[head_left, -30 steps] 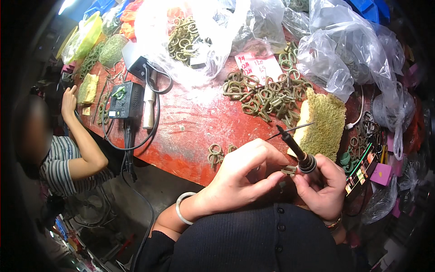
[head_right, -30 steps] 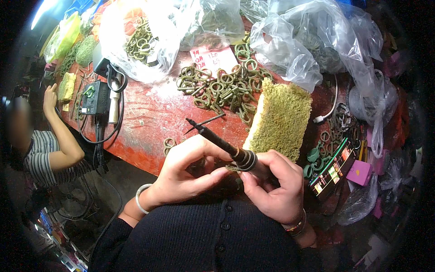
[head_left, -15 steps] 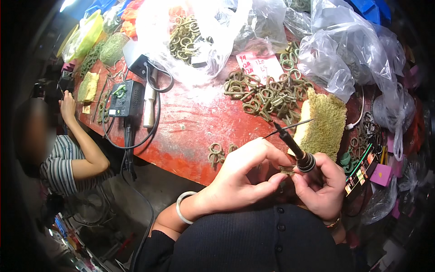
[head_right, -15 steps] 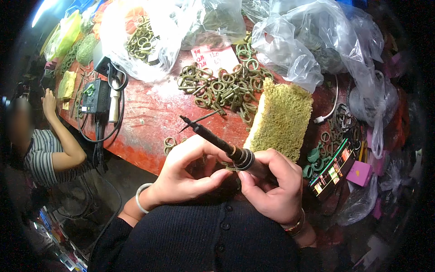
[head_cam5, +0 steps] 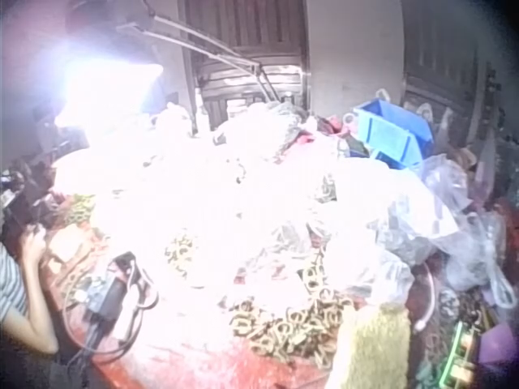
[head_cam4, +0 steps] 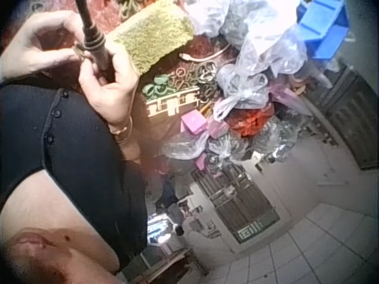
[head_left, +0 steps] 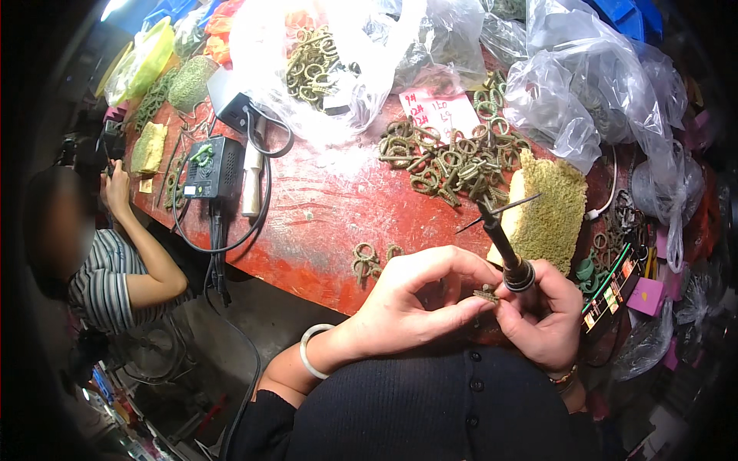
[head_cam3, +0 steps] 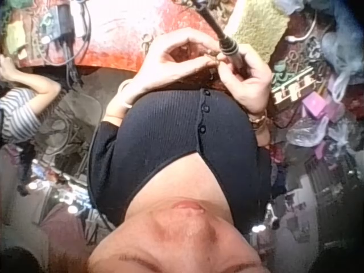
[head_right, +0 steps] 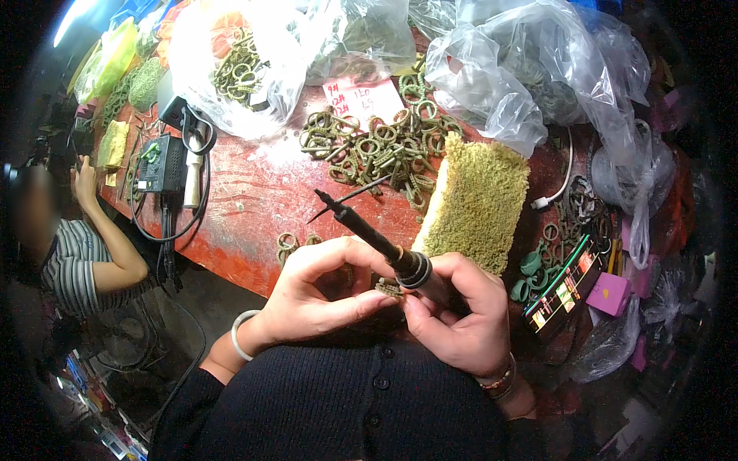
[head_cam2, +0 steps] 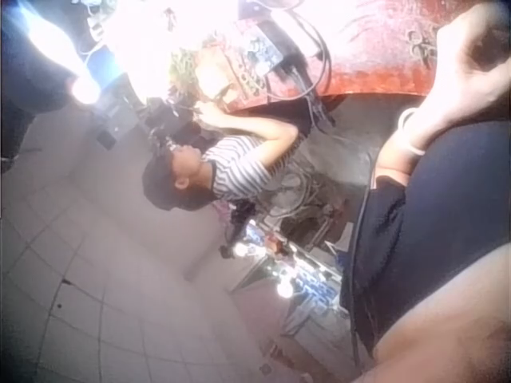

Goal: The recorder uses a soldering iron to fuse small metal ring components at a workbench.

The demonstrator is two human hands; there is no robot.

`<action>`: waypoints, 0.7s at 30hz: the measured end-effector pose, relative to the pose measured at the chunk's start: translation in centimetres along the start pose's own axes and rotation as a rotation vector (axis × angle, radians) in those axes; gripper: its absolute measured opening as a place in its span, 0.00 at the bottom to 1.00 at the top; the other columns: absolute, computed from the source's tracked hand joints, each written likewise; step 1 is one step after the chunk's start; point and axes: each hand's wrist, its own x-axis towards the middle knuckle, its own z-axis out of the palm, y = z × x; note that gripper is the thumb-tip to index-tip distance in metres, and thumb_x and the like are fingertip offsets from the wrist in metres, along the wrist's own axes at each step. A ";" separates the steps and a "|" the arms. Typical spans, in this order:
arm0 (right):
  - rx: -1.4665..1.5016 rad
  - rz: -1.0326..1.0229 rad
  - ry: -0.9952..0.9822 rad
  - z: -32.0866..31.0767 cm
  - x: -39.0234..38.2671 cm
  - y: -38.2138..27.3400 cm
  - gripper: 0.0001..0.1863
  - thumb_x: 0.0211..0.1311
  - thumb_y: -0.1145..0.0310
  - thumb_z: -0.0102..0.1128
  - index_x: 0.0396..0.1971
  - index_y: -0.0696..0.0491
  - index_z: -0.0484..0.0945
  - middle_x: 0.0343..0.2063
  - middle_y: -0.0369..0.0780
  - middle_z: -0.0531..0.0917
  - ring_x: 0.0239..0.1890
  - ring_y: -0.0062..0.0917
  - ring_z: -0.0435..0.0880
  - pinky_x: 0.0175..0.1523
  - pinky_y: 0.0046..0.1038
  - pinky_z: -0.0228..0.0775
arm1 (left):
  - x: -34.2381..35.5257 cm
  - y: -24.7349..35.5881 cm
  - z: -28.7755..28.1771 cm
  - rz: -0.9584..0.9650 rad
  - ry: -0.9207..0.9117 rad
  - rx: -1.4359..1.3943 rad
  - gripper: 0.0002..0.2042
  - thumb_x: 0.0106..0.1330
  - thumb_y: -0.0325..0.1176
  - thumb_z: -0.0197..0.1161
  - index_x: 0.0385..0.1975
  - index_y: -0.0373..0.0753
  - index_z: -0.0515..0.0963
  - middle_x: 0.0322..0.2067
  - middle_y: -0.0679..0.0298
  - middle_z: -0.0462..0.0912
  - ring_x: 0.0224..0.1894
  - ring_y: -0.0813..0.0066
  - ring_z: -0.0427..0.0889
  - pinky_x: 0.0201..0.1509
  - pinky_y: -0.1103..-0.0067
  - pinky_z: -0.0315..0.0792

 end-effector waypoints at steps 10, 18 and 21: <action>-0.045 -0.011 0.062 -0.3 -0.2 -0.1 0.11 0.50 0.78 0.69 0.33 0.57 0.77 0.17 0.26 0.74 0.18 0.04 0.68 0.23 0.12 0.56 | 0.1 -0.9 -0.4 0.103 -0.007 0.123 0.11 0.58 0.23 0.67 0.41 0.34 0.79 0.39 0.64 0.81 0.29 0.84 0.74 0.28 0.85 0.66; -0.119 -0.120 0.040 -0.1 0.2 -0.7 0.11 0.50 0.79 0.68 0.34 0.58 0.78 0.21 0.32 0.76 0.21 0.10 0.71 0.26 0.16 0.60 | 0.5 0.1 -0.5 0.170 -0.038 0.276 0.10 0.57 0.21 0.64 0.40 0.34 0.78 0.36 0.64 0.78 0.31 0.78 0.75 0.29 0.83 0.69; -0.168 -0.152 0.047 -0.1 0.4 -0.7 0.10 0.49 0.80 0.68 0.33 0.59 0.78 0.21 0.34 0.76 0.22 0.13 0.72 0.27 0.18 0.61 | 0.5 0.1 -0.5 0.192 -0.036 0.304 0.11 0.57 0.20 0.64 0.40 0.34 0.78 0.35 0.64 0.78 0.32 0.77 0.76 0.29 0.83 0.69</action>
